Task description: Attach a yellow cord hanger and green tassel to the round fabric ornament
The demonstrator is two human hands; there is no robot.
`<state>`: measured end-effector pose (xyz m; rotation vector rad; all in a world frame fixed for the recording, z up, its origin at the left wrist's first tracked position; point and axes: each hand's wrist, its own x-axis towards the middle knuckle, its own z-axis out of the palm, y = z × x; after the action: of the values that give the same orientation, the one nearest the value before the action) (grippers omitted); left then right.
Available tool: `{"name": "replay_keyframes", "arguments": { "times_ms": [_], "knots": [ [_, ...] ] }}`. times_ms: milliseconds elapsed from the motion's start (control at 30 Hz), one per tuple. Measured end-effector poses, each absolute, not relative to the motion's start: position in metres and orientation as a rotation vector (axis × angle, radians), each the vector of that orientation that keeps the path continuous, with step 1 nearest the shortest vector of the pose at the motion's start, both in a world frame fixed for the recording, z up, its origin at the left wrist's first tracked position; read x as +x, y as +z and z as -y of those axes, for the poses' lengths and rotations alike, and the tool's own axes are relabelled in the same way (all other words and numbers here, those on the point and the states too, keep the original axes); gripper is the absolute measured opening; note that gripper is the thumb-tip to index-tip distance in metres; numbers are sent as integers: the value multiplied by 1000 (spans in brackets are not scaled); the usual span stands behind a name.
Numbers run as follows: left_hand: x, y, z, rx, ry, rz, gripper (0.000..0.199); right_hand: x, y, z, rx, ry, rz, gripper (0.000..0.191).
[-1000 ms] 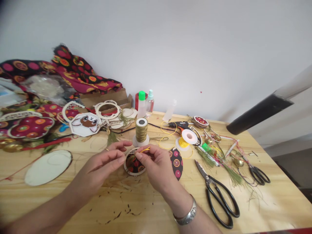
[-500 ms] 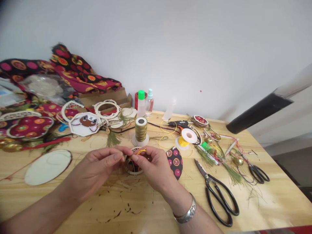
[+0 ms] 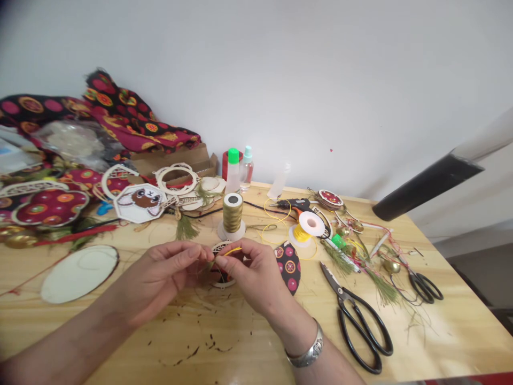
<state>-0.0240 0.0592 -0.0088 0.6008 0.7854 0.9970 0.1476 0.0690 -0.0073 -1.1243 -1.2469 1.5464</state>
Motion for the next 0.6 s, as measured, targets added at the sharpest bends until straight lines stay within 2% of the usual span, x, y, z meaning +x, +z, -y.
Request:
{"name": "replay_keyframes", "arguments": {
  "times_ms": [600],
  "knots": [
    [-23, -2, -59, 573, 984, -704, 15, 147, -4, -69, -1111, 1525, 1322, 17]
  ]
}}
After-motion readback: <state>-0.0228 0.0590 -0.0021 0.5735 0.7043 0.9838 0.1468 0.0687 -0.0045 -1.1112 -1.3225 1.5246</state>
